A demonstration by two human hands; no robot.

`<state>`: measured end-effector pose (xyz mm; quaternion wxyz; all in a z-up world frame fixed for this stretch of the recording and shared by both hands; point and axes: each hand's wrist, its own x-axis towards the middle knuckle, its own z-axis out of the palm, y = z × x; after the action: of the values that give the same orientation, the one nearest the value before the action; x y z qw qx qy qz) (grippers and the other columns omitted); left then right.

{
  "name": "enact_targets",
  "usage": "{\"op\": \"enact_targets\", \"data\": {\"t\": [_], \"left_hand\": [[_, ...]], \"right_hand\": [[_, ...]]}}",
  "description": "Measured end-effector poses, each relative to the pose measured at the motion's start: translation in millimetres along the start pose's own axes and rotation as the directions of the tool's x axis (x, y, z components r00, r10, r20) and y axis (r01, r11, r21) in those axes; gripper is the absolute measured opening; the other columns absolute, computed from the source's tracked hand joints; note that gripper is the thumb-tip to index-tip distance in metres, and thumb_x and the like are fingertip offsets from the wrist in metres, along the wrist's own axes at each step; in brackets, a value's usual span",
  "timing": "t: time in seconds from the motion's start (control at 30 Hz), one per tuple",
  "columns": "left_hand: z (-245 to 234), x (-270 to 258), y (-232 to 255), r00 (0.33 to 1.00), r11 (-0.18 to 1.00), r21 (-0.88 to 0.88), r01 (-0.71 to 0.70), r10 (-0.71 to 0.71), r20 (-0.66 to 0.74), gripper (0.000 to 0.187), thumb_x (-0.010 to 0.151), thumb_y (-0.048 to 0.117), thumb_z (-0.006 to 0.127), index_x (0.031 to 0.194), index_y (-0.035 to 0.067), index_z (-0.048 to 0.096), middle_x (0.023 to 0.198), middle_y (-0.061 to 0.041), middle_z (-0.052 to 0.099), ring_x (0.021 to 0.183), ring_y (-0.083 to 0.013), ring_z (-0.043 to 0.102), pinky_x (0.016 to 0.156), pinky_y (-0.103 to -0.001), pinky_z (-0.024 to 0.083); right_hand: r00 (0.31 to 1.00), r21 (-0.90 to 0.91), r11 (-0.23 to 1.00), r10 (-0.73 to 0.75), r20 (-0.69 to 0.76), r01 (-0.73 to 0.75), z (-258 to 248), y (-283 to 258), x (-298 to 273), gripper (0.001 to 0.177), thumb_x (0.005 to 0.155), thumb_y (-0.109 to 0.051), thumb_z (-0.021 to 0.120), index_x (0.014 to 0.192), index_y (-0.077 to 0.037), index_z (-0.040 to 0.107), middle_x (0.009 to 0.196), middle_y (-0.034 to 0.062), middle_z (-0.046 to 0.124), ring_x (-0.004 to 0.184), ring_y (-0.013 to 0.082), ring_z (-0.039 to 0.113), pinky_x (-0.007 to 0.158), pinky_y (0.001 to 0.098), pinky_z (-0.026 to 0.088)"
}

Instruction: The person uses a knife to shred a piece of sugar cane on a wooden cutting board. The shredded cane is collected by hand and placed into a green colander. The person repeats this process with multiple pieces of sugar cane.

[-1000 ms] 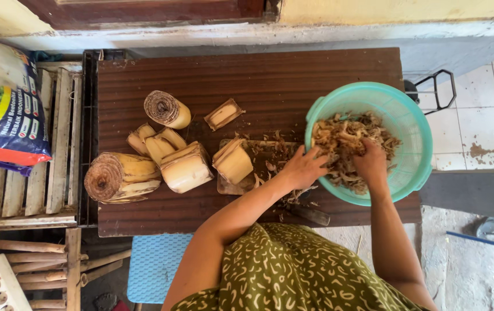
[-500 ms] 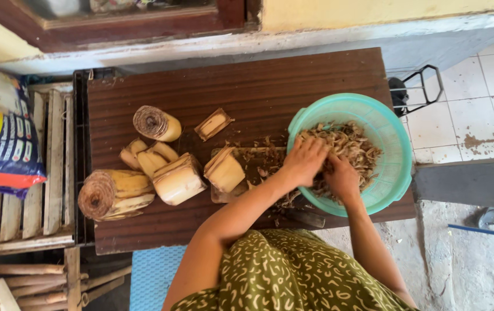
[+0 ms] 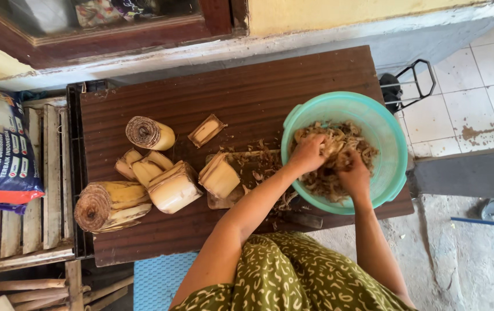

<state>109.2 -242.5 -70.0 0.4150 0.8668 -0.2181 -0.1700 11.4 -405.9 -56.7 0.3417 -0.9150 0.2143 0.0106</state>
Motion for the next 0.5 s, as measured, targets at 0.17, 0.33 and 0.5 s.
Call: {"op": "enact_targets", "data": {"t": [0.17,0.33,0.5], "left_hand": [[-20,18,22,0.994,0.993,-0.037,-0.111,0.11,-0.009,0.082,0.075,0.051,0.07,0.147,0.014,0.053,0.157,-0.018,0.042,0.146,-0.041,0.035,0.116,-0.062,0.029],[-50,0,41,0.997,0.984,0.168,-0.049,0.039,0.065,0.071,0.095,0.065,0.058,0.152,0.024,0.053,0.171,-0.016,0.037,0.157,-0.0376,0.033,0.124,-0.065,0.028],[-49,-40,40,0.951,0.923,0.345,-0.173,0.065,0.302,0.103,0.066,0.061,0.083,0.152,0.022,0.044,0.164,-0.023,0.025,0.149,-0.0478,0.024,0.111,-0.068,0.025]], "right_hand": [[0.88,0.039,0.904,-0.404,-0.247,0.426,-20,-29,13,0.084,0.088,-0.016,0.081,0.159,-0.005,0.038,0.145,0.0342,0.057,0.128,0.0516,0.058,0.102,0.0516,0.048],[0.954,0.149,0.988,-0.008,0.301,-0.039,-47,-56,-2,0.104,0.07,-0.017,0.08,0.159,-0.013,0.027,0.134,0.0247,0.066,0.119,0.0394,0.068,0.1,0.0446,0.053],[0.966,-0.238,0.95,-0.154,0.207,0.203,9,-17,-29,0.093,0.067,-0.005,0.086,0.15,-0.012,0.045,0.136,0.0267,0.061,0.119,0.0435,0.063,0.096,0.0472,0.053]]}}
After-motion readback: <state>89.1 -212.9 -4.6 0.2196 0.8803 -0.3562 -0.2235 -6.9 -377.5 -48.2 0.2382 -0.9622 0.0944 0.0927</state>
